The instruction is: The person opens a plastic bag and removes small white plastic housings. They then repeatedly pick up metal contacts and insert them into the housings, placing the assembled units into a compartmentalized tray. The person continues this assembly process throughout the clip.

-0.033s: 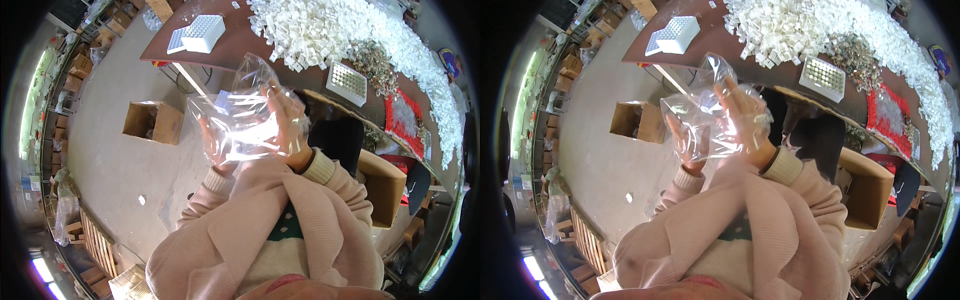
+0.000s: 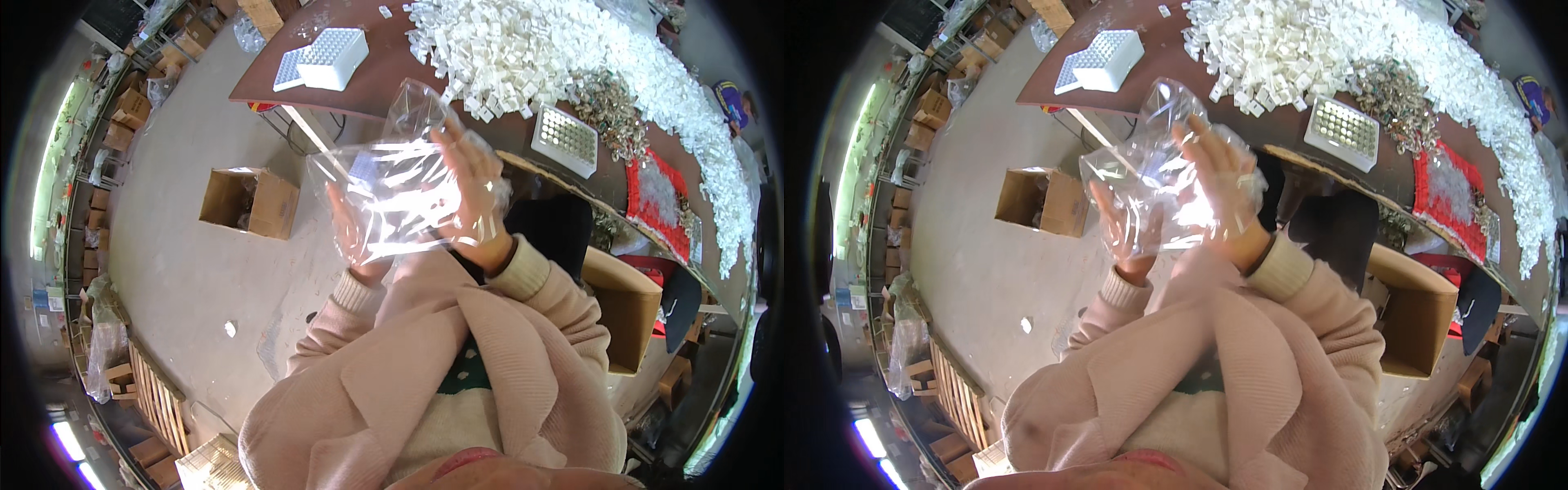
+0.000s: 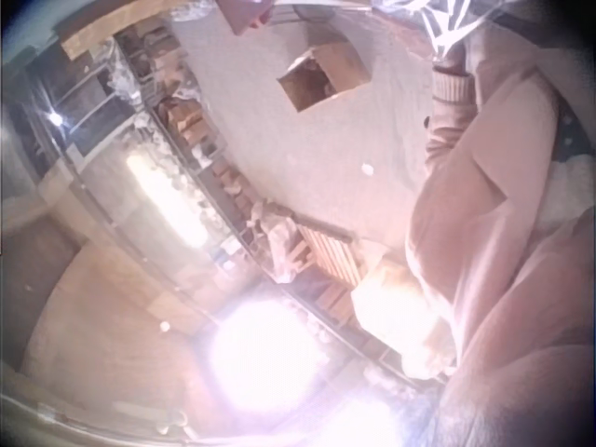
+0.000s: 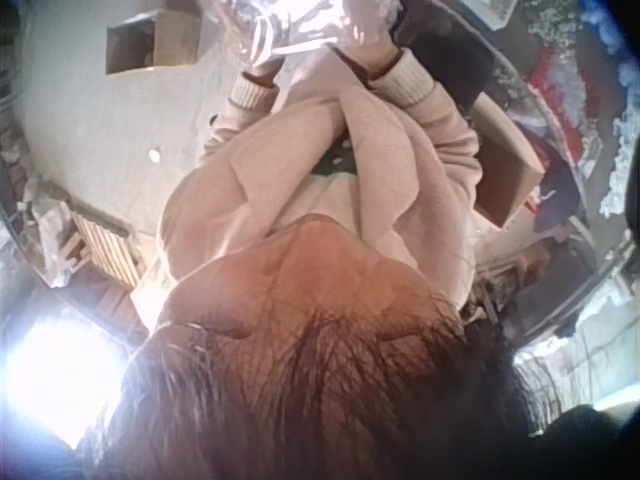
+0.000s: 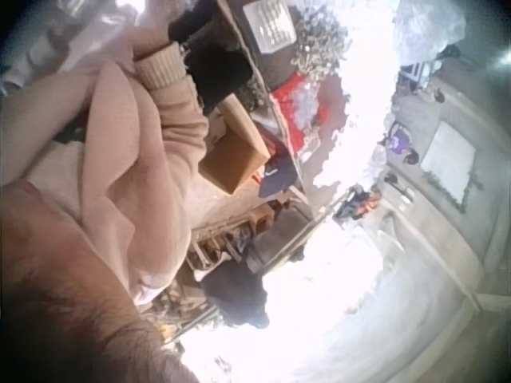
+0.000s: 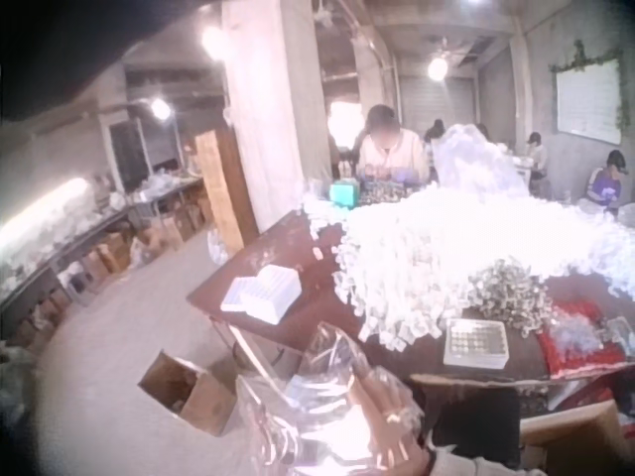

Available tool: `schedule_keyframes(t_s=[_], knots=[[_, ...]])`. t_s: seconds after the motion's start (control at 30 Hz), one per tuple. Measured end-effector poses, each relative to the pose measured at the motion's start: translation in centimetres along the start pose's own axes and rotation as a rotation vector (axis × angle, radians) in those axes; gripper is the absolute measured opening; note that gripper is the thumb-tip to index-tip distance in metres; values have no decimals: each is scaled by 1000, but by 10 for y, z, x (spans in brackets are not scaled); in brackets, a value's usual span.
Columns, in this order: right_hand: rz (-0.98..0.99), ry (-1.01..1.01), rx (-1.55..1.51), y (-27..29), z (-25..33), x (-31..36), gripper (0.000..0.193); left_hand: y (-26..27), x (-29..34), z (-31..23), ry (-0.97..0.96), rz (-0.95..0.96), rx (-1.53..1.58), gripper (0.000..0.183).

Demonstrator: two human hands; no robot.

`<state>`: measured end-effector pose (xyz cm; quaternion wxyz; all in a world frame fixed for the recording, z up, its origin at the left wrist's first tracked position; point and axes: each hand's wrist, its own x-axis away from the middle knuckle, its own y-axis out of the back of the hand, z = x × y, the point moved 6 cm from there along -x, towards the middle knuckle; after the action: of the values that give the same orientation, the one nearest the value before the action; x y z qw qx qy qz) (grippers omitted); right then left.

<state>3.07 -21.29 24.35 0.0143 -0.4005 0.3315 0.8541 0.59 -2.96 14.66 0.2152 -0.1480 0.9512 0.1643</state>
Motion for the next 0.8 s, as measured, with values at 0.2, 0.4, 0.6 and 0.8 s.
schedule_keyframes(t_s=[0.2, 0.4, 0.6, 0.8], knots=[[-14, 130, 317, 4, -66, -120, 64, -65, -82, -44, -459, 5, -519, 83], [348, 16, 343, -44, -155, -213, 57, -115, -156, -31, -276, 45, -713, 56], [616, -182, 314, -94, -219, -253, 46, -158, -208, -9, 61, 417, -757, 53], [871, 53, 555, -138, -241, -256, 58, -183, -231, -7, 72, 515, -758, 41]])
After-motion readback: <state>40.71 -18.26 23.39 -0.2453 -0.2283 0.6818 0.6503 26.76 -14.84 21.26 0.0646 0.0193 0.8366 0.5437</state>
